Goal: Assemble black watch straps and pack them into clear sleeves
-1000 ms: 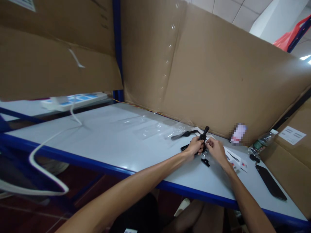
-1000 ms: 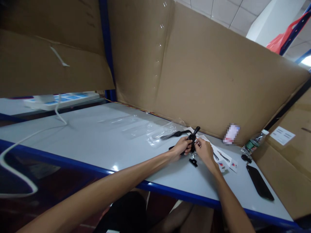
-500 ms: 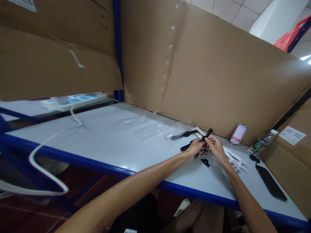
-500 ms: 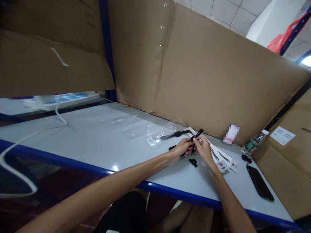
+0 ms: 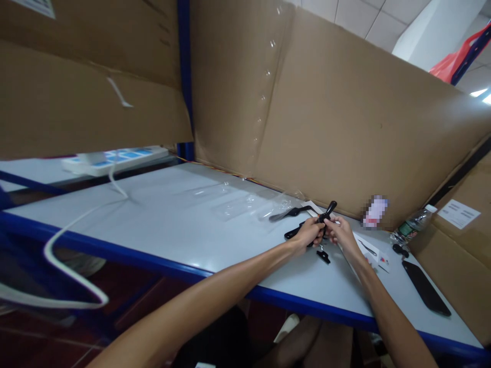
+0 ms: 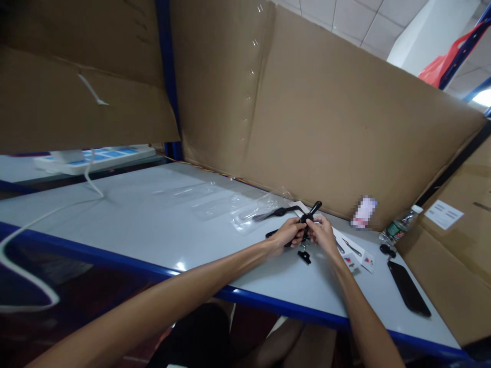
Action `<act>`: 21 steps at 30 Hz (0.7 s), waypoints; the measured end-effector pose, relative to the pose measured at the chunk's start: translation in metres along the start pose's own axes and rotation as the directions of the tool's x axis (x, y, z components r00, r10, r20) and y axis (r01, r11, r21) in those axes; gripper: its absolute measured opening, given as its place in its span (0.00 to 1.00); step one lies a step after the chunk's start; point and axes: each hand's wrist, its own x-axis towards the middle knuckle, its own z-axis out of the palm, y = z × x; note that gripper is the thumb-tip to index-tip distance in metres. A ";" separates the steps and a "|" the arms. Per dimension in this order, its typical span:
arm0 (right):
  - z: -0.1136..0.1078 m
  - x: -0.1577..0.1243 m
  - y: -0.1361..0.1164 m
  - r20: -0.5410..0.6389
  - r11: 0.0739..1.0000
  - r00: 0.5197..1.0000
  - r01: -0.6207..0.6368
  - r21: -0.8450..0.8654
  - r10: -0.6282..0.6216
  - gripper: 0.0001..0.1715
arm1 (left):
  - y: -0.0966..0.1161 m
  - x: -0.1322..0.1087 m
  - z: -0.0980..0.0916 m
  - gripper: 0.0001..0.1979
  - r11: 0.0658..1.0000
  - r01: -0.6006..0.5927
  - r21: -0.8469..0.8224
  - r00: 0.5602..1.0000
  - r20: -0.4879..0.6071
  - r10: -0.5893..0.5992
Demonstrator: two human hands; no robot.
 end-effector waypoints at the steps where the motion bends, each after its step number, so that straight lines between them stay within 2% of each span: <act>1: -0.001 -0.001 -0.001 0.017 0.999 0.999 -0.029 0.032 0.028 0.33 | 0.000 0.000 0.000 0.05 1.000 0.001 -0.001 1.000 -0.004 -0.001; 4: -0.003 -0.002 -0.004 0.041 0.988 0.997 -0.073 0.136 0.068 0.31 | 0.001 -0.001 0.000 0.06 1.000 -0.007 -0.010 1.000 0.001 0.007; 11: -0.003 -0.003 -0.005 0.121 0.950 0.990 -0.104 0.295 0.071 0.23 | 0.000 0.003 -0.002 0.07 0.995 -0.022 -0.093 0.999 0.043 0.026; 15: -0.003 -0.004 -0.006 0.135 0.940 0.988 -0.110 0.324 0.069 0.24 | -0.001 0.005 -0.003 0.08 0.983 -0.024 -0.180 0.998 0.057 0.035; 21: -0.003 -0.005 -0.007 0.143 0.939 0.988 -0.107 0.327 0.063 0.25 | -0.001 0.006 -0.004 0.07 0.983 -0.019 -0.180 0.997 0.070 0.032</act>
